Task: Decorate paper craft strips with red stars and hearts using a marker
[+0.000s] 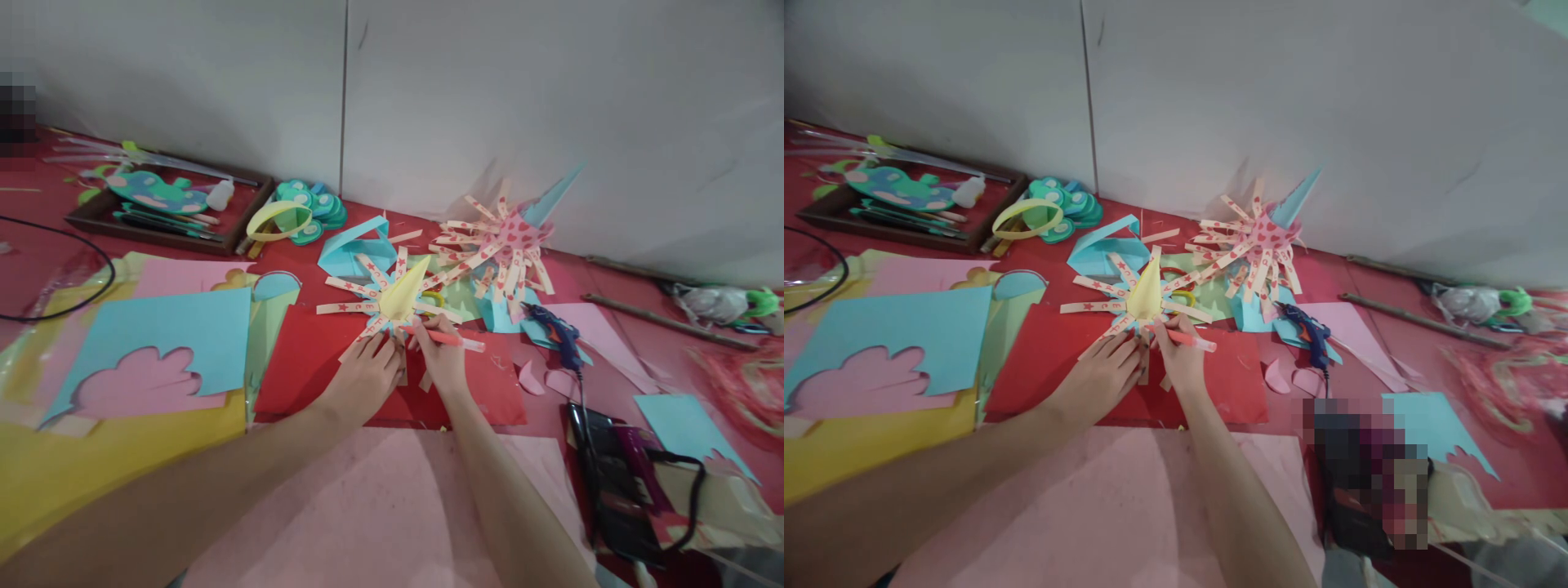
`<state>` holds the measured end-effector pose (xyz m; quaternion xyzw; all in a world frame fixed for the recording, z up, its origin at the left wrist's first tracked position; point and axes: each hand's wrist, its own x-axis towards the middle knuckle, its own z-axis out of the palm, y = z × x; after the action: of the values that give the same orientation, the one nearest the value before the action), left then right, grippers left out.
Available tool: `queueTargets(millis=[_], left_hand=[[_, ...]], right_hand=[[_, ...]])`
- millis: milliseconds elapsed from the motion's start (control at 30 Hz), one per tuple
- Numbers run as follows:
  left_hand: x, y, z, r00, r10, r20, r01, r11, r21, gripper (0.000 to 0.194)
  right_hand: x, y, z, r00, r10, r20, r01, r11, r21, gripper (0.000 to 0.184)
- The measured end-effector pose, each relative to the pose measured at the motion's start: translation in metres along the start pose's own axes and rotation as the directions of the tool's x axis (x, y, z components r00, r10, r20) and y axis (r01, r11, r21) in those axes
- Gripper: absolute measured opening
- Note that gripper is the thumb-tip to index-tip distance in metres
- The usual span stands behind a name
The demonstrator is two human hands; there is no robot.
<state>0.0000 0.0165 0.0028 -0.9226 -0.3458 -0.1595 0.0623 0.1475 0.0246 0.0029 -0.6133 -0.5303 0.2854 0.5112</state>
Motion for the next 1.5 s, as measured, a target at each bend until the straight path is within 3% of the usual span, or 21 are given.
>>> queueTargets(millis=[633, 1033, 1500], left_hand=[[-0.0008, -0.0001, 0.0026, 0.998, 0.013, -0.059, -0.01, 0.999, 0.054, 0.029], [0.0006, 0.0003, 0.0002, 1.0, 0.0, 0.02, 0.0, 1.0, 0.0, 0.029], [-0.0004, -0.0004, 0.0008, 1.0, 0.004, 0.017, -0.005, 1.0, 0.018, 0.029]], right_hand=[[0.0004, 0.0013, 0.0012, 1.0, -0.004, 0.03, 0.004, 1.0, -0.02, 0.02], [-0.0002, 0.0039, -0.0003, 1.0, 0.016, 0.026, -0.015, 1.0, -0.017, 0.028], [-0.0003, 0.0011, 0.0005, 1.0, 0.021, 0.022, -0.021, 1.0, -0.018, 0.026]])
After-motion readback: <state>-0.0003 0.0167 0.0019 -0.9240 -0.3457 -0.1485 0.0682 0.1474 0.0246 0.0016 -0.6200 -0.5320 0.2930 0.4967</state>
